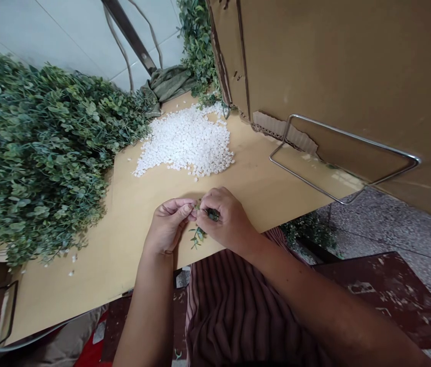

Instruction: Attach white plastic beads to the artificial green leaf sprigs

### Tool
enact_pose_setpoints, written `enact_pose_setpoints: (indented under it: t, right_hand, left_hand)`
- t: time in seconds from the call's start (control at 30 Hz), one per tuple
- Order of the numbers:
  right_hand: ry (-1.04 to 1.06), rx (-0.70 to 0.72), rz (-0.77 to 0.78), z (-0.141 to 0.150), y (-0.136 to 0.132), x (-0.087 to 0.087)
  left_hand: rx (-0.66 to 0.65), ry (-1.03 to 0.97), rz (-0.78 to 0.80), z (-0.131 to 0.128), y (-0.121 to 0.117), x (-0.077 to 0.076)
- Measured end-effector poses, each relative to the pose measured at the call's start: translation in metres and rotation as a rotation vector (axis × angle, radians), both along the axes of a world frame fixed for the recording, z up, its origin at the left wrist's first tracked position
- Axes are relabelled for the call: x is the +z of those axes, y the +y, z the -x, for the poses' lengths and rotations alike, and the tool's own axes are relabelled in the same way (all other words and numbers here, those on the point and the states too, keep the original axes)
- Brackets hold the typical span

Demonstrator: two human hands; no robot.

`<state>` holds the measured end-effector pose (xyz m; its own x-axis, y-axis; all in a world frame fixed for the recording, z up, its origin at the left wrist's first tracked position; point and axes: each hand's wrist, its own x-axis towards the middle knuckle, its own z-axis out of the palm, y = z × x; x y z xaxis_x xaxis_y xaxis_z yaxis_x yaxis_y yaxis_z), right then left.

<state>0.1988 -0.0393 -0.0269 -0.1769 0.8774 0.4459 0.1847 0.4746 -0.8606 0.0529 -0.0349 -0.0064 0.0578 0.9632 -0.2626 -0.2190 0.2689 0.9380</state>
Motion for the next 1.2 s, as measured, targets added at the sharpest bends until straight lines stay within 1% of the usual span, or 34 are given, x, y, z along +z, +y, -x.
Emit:
enact_pose_setpoints:
  t: [0.5, 0.7, 1.2]
  right_hand:
    - [0.025, -0.003, 0.027, 0.0012, -0.0004, -0.0015]
    - [0.021, 0.016, 0.038, -0.0003, -0.0007, 0.0004]
    - [0.022, 0.021, 0.047, -0.0017, -0.0008, 0.0005]
  left_hand:
    - [0.003, 0.028, 0.031, -0.0016, -0.0001, 0.0029]
    - [-0.01, 0.012, 0.035, -0.0005, -0.0001, 0.0033]
    - [-0.04, 0.058, 0.042, -0.0016, -0.0001, 0.0059]
